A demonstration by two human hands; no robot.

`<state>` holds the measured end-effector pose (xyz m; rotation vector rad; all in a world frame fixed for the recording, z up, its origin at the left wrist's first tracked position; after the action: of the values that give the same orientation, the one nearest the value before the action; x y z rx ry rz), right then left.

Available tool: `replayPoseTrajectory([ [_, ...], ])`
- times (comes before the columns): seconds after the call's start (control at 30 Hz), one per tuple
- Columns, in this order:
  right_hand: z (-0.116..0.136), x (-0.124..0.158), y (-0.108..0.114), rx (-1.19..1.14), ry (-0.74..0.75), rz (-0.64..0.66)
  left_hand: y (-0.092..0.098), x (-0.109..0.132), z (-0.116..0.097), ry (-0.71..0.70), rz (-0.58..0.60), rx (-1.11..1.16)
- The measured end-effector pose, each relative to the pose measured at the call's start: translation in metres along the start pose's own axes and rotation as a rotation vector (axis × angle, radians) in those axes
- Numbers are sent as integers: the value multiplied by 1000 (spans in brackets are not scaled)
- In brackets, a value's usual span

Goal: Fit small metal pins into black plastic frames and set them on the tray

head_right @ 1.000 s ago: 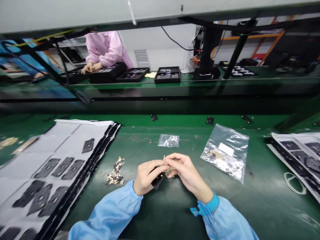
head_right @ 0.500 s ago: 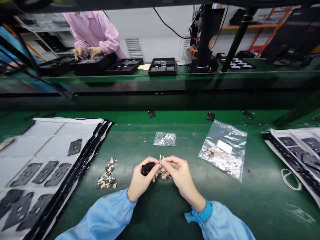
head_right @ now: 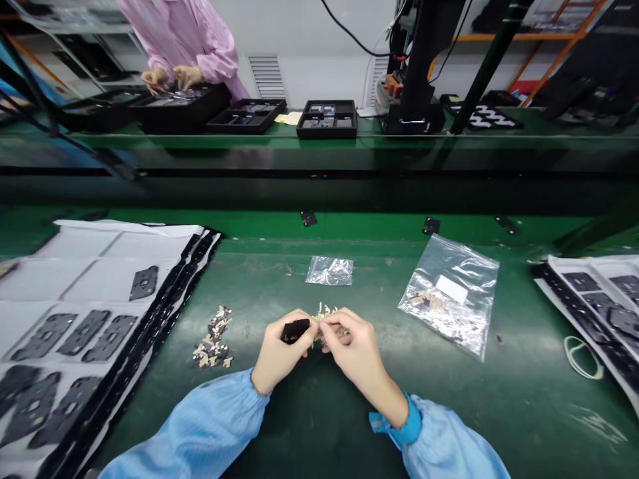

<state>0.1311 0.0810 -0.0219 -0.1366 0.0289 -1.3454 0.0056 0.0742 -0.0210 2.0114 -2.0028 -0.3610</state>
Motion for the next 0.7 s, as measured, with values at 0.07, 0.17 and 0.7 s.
replayPoseTrajectory([
  [0.07,-1,-1,-1,-9,-21,21,1,0,-1,-9,-9,-21],
  [0.17,-1,-2,0,-17,-43,31,1,0,-4,-23,-10,-36],
  [0.7,9,-3,-2,120,48,95,-7,-1,6,45,72,42],
])
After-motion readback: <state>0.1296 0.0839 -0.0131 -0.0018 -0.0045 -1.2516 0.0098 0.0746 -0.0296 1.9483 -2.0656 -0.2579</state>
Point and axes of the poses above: each hand's wrist, its own x-axis away from the middle knuckle, its own y-axis out of the back of the hand, z = x × y, the point moved 9 cm from there along -x, towards the middle knuckle, and after that the axes turned 10 degrees about -x, right-handed, at the moved point
